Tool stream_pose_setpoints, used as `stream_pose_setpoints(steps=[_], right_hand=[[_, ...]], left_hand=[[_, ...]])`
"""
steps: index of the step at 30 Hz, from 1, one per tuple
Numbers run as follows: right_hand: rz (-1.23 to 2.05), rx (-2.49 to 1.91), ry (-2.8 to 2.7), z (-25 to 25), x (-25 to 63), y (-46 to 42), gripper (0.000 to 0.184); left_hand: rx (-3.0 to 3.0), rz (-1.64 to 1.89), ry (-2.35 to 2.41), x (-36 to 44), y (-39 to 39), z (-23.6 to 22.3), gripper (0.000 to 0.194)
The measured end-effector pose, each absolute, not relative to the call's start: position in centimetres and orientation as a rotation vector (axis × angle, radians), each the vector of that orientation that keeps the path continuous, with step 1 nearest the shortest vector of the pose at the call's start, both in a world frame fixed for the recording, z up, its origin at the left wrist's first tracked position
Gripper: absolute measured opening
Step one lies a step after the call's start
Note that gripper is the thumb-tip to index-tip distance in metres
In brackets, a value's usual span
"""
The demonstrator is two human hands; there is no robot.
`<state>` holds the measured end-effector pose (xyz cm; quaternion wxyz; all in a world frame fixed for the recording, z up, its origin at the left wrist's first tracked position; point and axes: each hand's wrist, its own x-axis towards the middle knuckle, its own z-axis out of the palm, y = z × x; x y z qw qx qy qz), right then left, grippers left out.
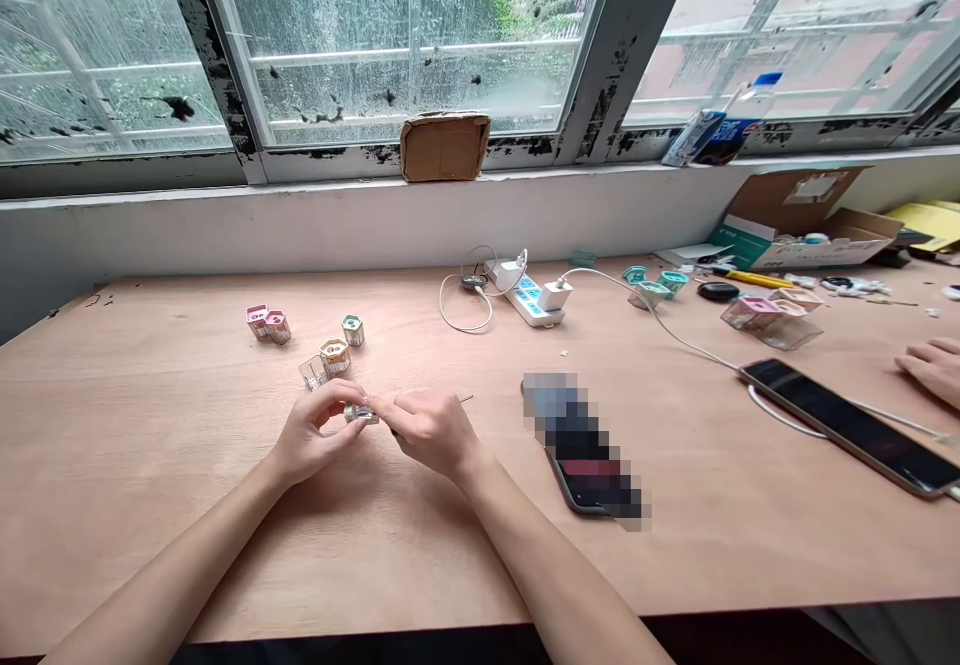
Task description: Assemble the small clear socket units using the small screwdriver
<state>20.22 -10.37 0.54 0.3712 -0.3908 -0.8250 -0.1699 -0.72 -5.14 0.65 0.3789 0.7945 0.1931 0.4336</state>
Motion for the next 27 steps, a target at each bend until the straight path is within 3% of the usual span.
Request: stream_pose_setpoints(steps=[14, 21, 27], right_hand=[[-0.345, -0.956, -2.134, 0.8, 20.21, -10.16, 0.039], [-0.308, -0.927, -2.004, 1.02, 19.73, -10.38, 0.05], [-0.403, -0.947, -1.888, 1.06, 19.81, -10.44, 0.048]], left_hand=[[2.259, 1.17, 0.523, -0.96, -5.07, 1.08, 0.012], [2.251, 1.257, 0.477, -0.78, -5.16, 0.92, 0.026], [2.31, 1.289, 0.409, -0.64, -5.15, 1.14, 0.029]])
